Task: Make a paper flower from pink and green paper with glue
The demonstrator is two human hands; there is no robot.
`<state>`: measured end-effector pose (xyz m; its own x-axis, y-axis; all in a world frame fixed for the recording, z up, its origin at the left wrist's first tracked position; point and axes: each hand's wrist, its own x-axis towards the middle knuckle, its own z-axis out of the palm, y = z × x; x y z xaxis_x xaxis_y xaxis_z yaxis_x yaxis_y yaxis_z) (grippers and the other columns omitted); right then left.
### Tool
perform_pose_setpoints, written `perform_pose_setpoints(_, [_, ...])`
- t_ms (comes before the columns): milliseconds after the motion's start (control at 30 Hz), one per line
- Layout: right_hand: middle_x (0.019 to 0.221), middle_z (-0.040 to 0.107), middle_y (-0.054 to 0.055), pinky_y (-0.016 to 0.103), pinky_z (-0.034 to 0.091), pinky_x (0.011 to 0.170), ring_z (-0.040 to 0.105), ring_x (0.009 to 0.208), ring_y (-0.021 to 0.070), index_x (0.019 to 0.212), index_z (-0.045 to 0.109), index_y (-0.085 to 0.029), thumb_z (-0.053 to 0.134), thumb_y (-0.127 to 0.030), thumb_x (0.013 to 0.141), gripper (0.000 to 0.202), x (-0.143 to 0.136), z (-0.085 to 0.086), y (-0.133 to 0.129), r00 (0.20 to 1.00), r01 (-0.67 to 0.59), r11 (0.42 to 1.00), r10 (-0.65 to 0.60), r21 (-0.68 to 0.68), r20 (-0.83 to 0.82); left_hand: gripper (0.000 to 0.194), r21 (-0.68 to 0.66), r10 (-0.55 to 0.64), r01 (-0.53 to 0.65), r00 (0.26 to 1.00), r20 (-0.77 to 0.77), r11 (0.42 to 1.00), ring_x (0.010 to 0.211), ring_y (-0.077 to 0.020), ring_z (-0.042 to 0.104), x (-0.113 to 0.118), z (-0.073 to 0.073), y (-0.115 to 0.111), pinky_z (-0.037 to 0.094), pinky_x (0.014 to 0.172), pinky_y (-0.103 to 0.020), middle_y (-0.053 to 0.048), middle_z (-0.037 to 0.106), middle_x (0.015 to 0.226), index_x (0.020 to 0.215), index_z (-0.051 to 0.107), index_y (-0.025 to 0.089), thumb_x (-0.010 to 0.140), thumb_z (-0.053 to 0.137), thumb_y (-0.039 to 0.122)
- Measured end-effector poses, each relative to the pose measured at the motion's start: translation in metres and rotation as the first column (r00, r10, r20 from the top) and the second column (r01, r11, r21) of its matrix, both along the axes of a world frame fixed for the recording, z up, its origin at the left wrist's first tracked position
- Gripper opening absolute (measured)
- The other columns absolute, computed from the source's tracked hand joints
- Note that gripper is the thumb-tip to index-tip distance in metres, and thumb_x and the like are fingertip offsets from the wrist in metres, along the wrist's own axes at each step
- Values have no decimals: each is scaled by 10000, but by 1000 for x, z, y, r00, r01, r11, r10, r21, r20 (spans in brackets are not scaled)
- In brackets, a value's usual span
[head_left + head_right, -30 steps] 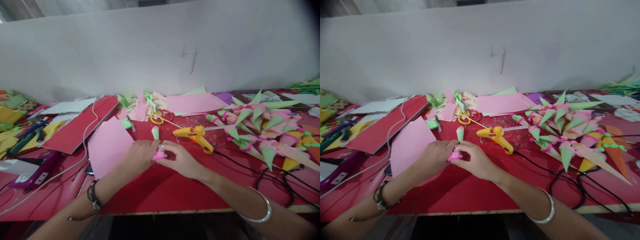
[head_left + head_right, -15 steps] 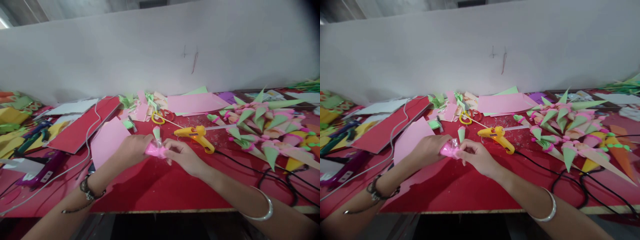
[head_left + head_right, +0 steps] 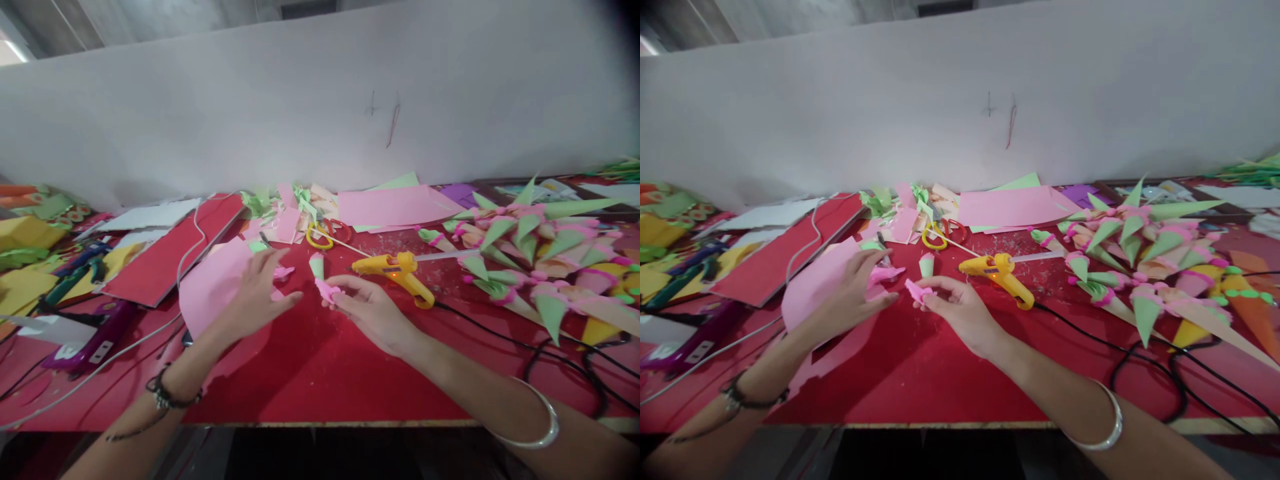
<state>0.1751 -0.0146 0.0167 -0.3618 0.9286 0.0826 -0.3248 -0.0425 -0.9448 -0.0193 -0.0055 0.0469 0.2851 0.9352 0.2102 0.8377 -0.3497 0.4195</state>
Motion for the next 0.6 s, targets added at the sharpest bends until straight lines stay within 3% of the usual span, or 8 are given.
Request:
perform_pose_setpoints(100, [589,563,-33,230,428,511,523,518,94,726,556,-189,633,-315,706,149,2,-2,-3,963,12,975,-71,222,258,448,-338,-24,218,869,495,916,1165,-205,402,36,-2,-23,363,952,-378,-96,402,1276,1255,321,216,867,306,439])
perform_pose_setpoints(167, [619,557,-14,243,406,498,497,531,107,686,531,-194,609,-334,733,168,5,-3,-3,888,11,872,-234,490,396,400,-426,46,374,705,707,824,1116,-189,455,56,-9,-33,399,924,-345,-82,475,1215,1168,429,215,878,278,446])
perform_pose_setpoints(233, [695,572,18,274,413,567,496,619,134,660,535,-198,559,-326,779,176,10,-3,-1,780,-47,650,-451,758,435,320,-437,179,427,522,834,792,1049,-173,501,69,-15,-38,414,903,-321,-68,552,1098,1058,502,208,866,350,413])
perform_pose_setpoints(300, [749,588,36,299,413,631,490,682,154,670,556,-201,514,-284,816,173,14,-1,1,687,-139,409,-616,902,385,257,-441,296,475,352,888,761,929,-154,554,75,-16,-38,438,860,-307,-62,594,961,945,531,183,851,395,380])
perform_pose_setpoints(367, [812,603,52,314,416,673,489,730,170,735,581,-199,498,-231,826,128,16,2,1,623,-201,238,-717,950,312,219,-441,336,504,289,896,743,841,-137,567,74,-11,-38,450,821,-291,-52,596,881,879,533,162,834,434,352])
perform_pose_setpoints(400, [847,605,64,325,417,696,490,762,182,778,587,-193,494,-209,825,105,16,2,0,596,-212,189,-752,959,281,200,-438,331,512,291,898,739,827,-133,562,73,-7,-38,449,810,-283,-46,589,864,864,534,156,822,461,337])
perform_pose_setpoints(467, [916,594,93,358,417,750,490,842,211,890,575,-178,486,-196,820,114,14,3,-3,562,-208,185,-781,960,272,168,-423,297,508,312,902,750,817,-124,540,67,-1,-38,440,795,-263,-27,564,840,836,539,155,803,504,316])
perform_pose_setpoints(600, [1052,535,111,410,408,842,477,993,244,1159,422,-189,544,-336,773,431,10,0,-5,654,-133,393,-655,910,379,275,-403,276,376,347,896,835,589,-72,433,57,5,-34,407,557,-189,29,433,634,651,465,165,829,452,374])
